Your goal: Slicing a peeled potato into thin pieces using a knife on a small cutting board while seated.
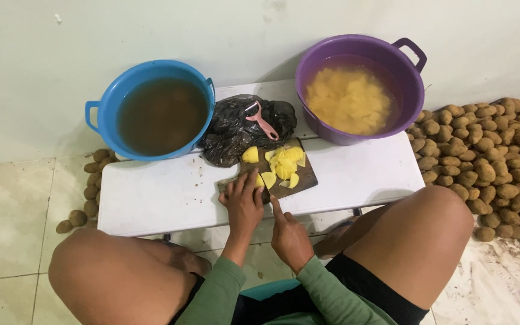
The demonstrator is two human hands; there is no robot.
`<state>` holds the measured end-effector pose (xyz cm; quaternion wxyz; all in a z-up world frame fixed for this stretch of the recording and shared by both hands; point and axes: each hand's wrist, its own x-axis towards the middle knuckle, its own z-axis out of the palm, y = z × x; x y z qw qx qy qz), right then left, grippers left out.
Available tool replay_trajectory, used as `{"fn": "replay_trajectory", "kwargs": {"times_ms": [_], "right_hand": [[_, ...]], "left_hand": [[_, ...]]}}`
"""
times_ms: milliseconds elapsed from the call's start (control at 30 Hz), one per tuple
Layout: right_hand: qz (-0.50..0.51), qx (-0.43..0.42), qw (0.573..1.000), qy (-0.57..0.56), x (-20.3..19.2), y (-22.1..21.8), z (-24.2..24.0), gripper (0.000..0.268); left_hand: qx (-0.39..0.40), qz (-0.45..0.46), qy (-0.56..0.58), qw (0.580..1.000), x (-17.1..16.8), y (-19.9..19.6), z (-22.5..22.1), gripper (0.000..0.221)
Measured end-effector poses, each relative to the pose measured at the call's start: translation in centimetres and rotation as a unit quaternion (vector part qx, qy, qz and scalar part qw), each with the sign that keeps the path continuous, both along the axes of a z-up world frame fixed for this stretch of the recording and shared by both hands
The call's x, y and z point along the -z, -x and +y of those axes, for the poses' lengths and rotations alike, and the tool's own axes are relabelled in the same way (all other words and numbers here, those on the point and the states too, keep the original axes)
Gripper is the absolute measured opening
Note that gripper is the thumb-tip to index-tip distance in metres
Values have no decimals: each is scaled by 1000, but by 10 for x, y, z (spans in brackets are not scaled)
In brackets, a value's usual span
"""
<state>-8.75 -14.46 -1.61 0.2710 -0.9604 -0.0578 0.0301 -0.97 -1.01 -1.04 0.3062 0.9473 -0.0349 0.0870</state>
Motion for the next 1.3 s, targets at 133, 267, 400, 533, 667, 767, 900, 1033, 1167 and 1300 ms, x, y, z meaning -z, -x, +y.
{"fn": "replay_trajectory", "kwargs": {"times_ms": [133, 267, 400, 533, 667, 767, 900, 1033, 1167, 1300], "right_hand": [[4, 10, 996, -85, 13, 4, -2, 66], [-46, 2, 992, -122, 8, 4, 4, 67], [-51, 0, 993, -111, 15, 1, 8, 67], [-29, 4, 995, -96, 13, -1, 9, 68], [-45, -1, 995, -83, 1, -1, 8, 70], [-34, 3, 998, -62, -8, -3, 7, 72], [-27, 9, 998, -59, 0, -3, 7, 73], [-22, 10, 998, -63, 0, -3, 7, 72], [-19, 8, 998, -53, -3, -6, 8, 72], [-26, 2, 998, -64, 3, -9, 9, 71]], "left_hand": [[-6, -94, -27, 995, 25, -5, 8, 36], [11, -79, 9, 997, 24, -4, 12, 35], [19, -78, 21, 997, 34, -7, 14, 34], [25, -69, 57, 996, 34, -8, 13, 36], [6, -28, 44, 999, 36, -8, 12, 34], [-5, -3, 50, 999, 40, -9, 10, 33], [-8, 0, 49, 999, 32, -7, 9, 32], [-8, 8, 57, 998, 34, -7, 10, 32], [-3, 3, 63, 998, 30, -7, 8, 39], [19, 4, 28, 999, 8, -3, 6, 62]]}}
